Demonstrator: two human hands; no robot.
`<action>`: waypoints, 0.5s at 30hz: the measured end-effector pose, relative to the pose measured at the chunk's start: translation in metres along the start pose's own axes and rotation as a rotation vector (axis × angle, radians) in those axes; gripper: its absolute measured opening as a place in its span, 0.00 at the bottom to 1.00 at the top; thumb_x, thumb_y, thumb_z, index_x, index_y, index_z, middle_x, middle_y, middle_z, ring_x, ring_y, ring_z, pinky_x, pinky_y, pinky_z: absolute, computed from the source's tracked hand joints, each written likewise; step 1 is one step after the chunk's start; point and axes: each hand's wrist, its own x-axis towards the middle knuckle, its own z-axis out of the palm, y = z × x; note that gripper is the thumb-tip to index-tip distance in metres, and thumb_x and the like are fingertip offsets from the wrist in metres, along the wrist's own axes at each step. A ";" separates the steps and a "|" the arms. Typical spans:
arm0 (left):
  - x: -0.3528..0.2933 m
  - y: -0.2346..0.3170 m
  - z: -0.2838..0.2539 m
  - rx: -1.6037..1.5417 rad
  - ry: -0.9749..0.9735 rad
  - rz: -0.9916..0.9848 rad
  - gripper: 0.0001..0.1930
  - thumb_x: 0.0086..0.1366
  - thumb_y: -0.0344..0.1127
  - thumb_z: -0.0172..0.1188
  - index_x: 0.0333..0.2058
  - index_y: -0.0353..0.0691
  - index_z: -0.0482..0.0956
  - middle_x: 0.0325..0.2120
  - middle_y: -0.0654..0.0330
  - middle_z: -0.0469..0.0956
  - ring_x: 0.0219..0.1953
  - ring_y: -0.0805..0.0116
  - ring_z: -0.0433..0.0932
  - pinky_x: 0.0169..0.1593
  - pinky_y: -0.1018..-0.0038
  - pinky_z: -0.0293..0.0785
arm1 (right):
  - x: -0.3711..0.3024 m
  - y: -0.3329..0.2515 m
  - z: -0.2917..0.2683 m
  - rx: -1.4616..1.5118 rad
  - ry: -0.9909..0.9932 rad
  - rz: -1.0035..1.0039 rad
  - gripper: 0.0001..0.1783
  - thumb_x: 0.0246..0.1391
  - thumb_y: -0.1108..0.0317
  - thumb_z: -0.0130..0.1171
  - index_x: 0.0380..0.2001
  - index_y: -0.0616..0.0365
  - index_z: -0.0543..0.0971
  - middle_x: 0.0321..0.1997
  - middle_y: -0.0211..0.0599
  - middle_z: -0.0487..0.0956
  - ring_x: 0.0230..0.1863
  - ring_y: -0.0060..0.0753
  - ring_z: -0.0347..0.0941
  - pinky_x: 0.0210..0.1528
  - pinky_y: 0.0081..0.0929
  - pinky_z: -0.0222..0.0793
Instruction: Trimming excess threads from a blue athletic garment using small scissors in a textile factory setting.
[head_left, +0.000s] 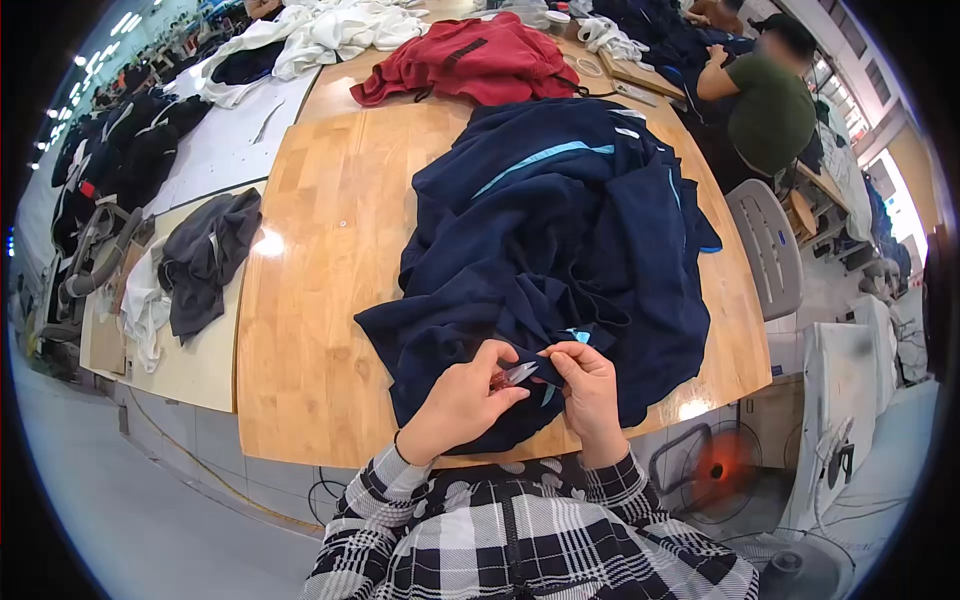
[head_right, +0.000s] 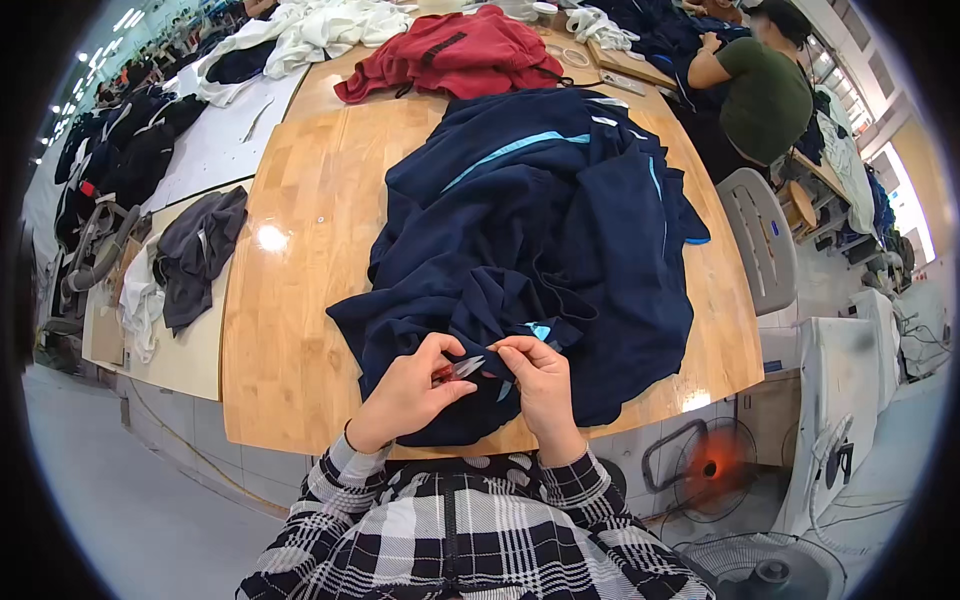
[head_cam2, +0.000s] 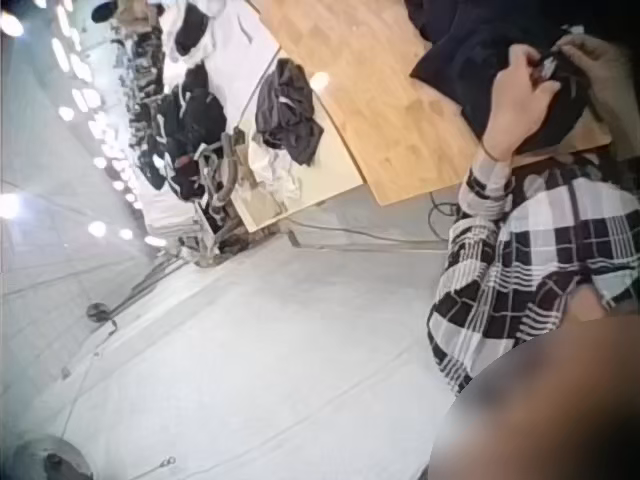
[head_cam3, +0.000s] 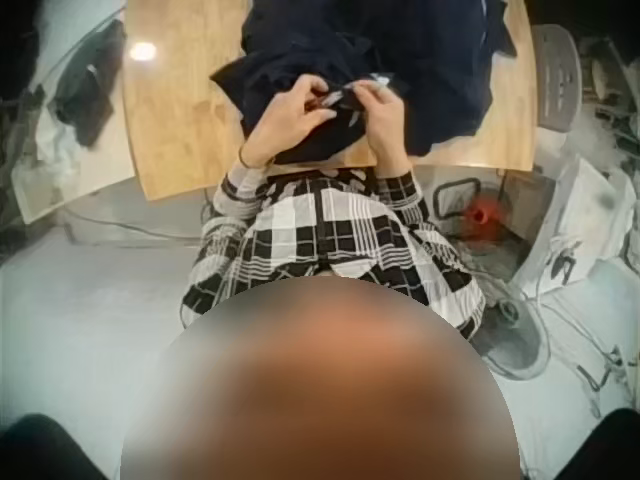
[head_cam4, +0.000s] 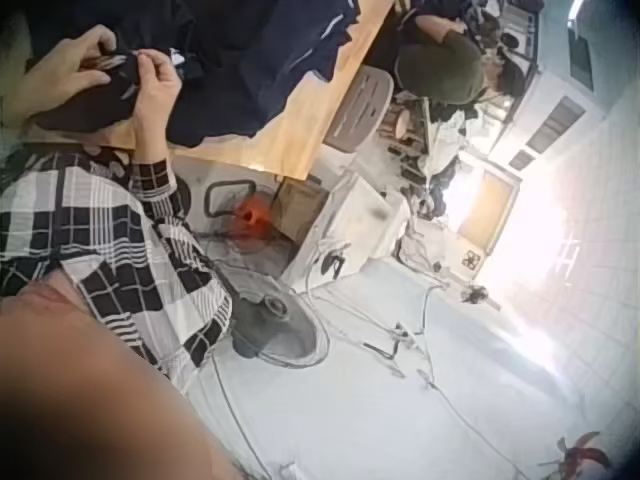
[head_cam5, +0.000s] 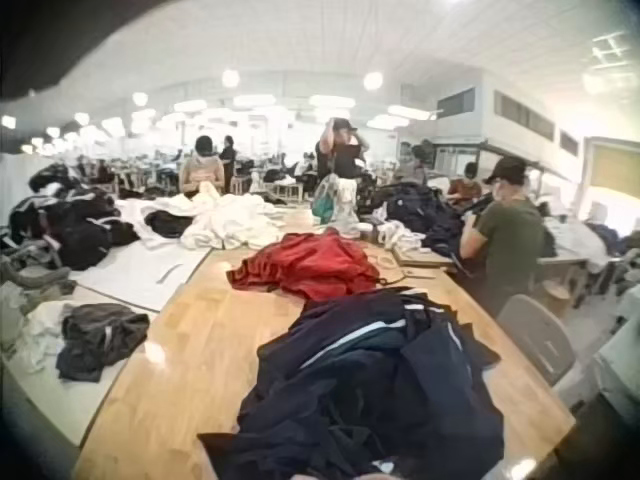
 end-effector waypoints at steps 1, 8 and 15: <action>0.001 0.000 0.000 -0.005 0.003 0.008 0.19 0.59 0.33 0.65 0.44 0.36 0.66 0.25 0.55 0.78 0.24 0.69 0.76 0.30 0.77 0.69 | 0.000 -0.001 0.001 0.016 0.004 -0.019 0.07 0.60 0.74 0.54 0.40 0.65 0.78 0.36 0.38 0.81 0.36 0.25 0.78 0.42 0.21 0.77; 0.005 -0.003 0.005 -0.086 0.052 0.057 0.19 0.58 0.32 0.65 0.43 0.34 0.66 0.23 0.55 0.76 0.24 0.71 0.75 0.30 0.77 0.69 | 0.001 -0.003 -0.001 0.056 0.048 -0.073 0.05 0.61 0.72 0.53 0.36 0.62 0.75 0.36 0.41 0.80 0.36 0.28 0.78 0.41 0.24 0.78; 0.006 0.002 0.007 0.014 0.041 0.072 0.20 0.58 0.32 0.66 0.44 0.35 0.66 0.22 0.60 0.75 0.24 0.76 0.72 0.30 0.79 0.68 | -0.001 -0.006 0.000 -0.107 0.027 -0.138 0.04 0.62 0.71 0.52 0.36 0.60 0.74 0.37 0.40 0.81 0.36 0.23 0.77 0.38 0.12 0.71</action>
